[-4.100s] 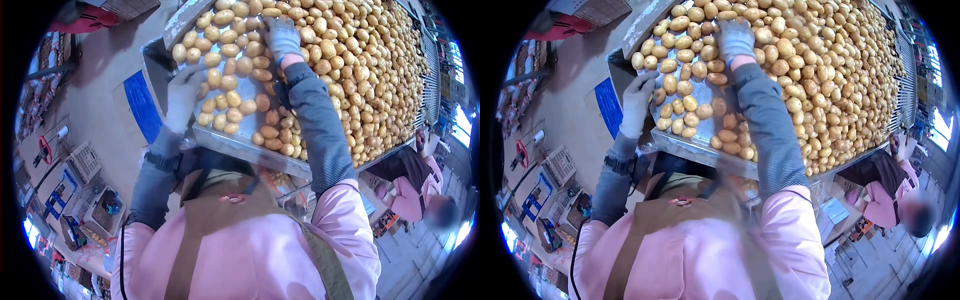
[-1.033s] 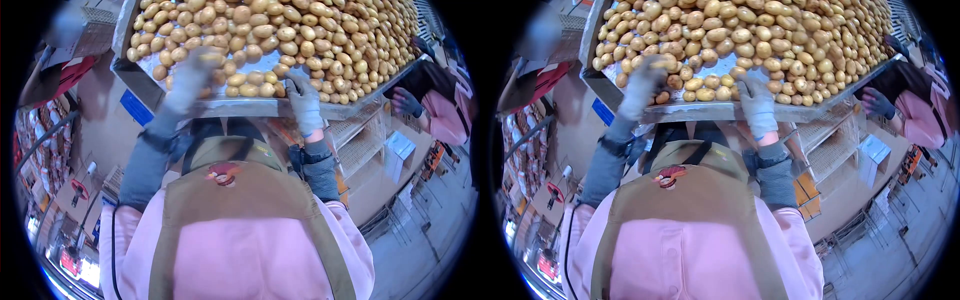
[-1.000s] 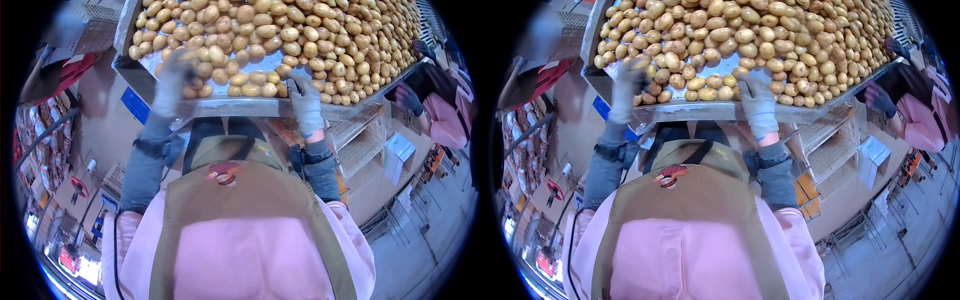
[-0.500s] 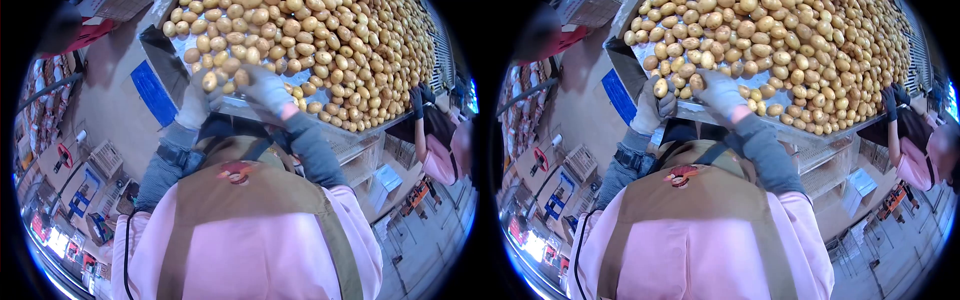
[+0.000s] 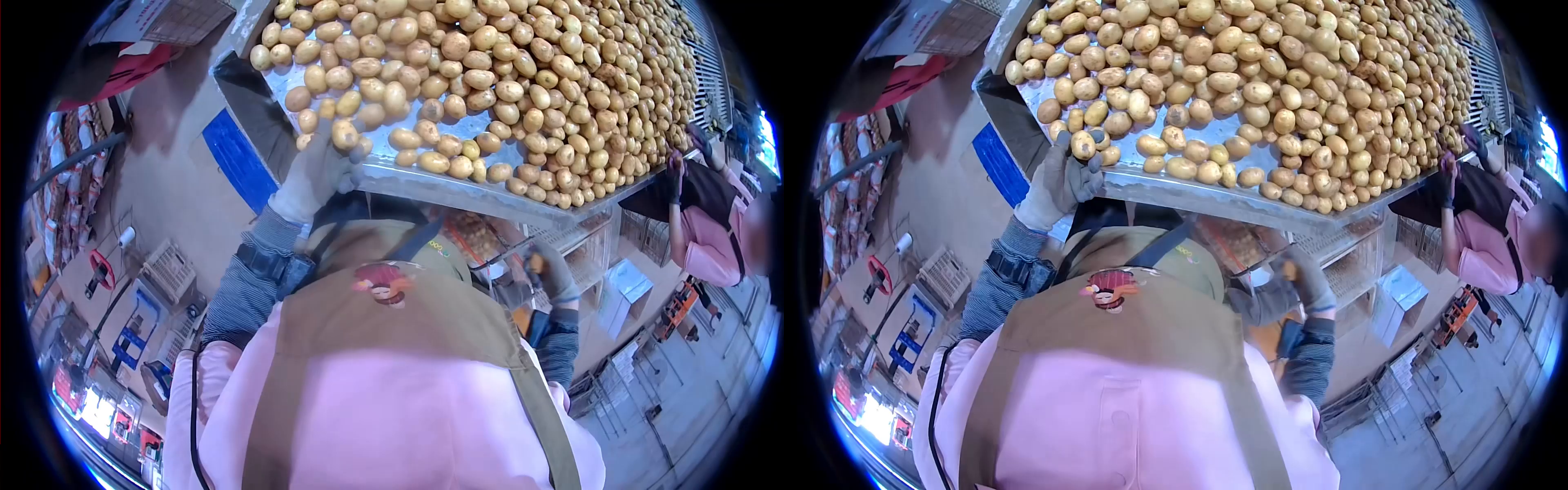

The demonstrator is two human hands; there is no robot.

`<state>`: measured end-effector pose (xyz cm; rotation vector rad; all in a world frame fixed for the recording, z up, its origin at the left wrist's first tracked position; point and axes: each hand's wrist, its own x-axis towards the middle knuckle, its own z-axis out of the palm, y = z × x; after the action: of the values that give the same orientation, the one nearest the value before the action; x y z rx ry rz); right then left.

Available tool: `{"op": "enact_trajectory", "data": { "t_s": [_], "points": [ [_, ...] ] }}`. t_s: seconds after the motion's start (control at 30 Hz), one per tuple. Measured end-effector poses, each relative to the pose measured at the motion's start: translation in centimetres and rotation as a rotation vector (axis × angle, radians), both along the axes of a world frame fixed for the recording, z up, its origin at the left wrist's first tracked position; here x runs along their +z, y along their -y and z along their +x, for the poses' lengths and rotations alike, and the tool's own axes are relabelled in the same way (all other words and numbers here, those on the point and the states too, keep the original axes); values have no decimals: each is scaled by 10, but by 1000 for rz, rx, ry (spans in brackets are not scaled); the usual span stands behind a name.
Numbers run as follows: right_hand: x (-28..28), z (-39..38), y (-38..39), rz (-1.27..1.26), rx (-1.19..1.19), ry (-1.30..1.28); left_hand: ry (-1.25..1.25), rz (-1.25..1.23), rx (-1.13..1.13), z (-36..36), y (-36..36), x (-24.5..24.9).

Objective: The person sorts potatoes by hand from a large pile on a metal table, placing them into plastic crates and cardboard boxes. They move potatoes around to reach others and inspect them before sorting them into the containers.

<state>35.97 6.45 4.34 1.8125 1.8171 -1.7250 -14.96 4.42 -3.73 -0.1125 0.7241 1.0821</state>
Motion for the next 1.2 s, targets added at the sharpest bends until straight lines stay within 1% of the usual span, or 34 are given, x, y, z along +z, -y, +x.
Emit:
{"op": "enact_trajectory", "data": {
  "t_s": [0.03,0.07,0.1,0.13,0.17,0.23,0.27,0.33,0.37,0.4,0.43,0.47,0.5,0.53,0.57,0.6,0.63,0.67,0.7,0.73,0.77,0.8,0.83,0.9,0.93,1.03,1.07,1.1,1.13,1.17,1.2],
  "points": [
    [-10,41,9,-126,-359,-3,-12,-45,33,5,-6,15],
    [-28,83,19,-124,-596,11,-23,-88,67,8,-10,23],
    [-50,123,28,-39,-701,55,1,-68,37,8,-11,20],
    [-70,155,34,97,-701,136,23,-54,9,5,-9,15],
    [-84,179,34,247,-650,234,41,-39,-16,3,-9,11],
    [-41,84,-5,501,-746,369,203,154,-47,0,-11,7],
    [-19,11,-23,489,-1006,12,285,252,-61,-1,-13,6],
    [-19,-90,-50,540,-837,-43,66,130,-57,6,-14,23],
    [-9,-141,-60,526,-587,-187,-43,73,-55,11,-16,30],
    [-24,-177,-77,434,-439,-271,-37,26,-30,15,-19,31],
    [-33,-219,-98,510,-170,-174,-32,-23,-1,18,-19,31],
    [-53,-260,-115,719,-6,-204,-28,-71,31,18,-20,30],
    [-60,-295,-142,950,276,-187,-410,33,-45,12,-15,16],
    [-74,-328,-159,1023,413,-93,-792,127,-120,2,-6,-8],
    [-85,-354,-161,995,436,-1,-1101,164,-122,-8,-4,-18],
    [-85,-376,-150,984,499,117,-1290,190,-60,-22,-6,-24],
    [-82,-388,-138,968,559,241,-1427,193,2,-39,-7,-32],
    [-87,-382,-123,1021,606,203,-1489,156,56,-54,-6,-41],
    [-97,-370,-102,1074,655,165,-1421,49,103,-68,-7,-51],
    [-104,-355,-83,1016,612,59,-1349,-56,158,-81,-7,-61],
    [-95,-342,-70,950,689,41,-1123,-167,283,-88,-11,-71],
    [-94,-333,-57,1018,664,44,-890,-275,402,-91,-13,-78],
    [-97,-329,-51,1086,639,42,-1003,-232,404,-87,-14,-84],
    [-109,-344,-56,1068,699,-10,-1234,-148,392,-67,-20,-88],
    [-117,-353,-63,1057,728,-38,-1186,-171,487,-59,-25,-86],
    [-135,-393,-115,1124,859,-279,-1093,-211,533,-69,-28,-86],
    [-125,-412,-139,1010,824,-147,-1136,-121,443,-75,-26,-69],
    [-111,-431,-168,895,791,-18,-1310,17,313,-83,-21,-72],
    [-106,-438,-196,1129,682,-19,-1475,156,172,-97,-13,-79],
    [-107,-446,-218,1354,557,-17,-1316,125,190,-101,-14,-84],
    [-112,-460,-231,1320,575,-36,-1156,83,216,-105,-15,-89]
  ]
}}
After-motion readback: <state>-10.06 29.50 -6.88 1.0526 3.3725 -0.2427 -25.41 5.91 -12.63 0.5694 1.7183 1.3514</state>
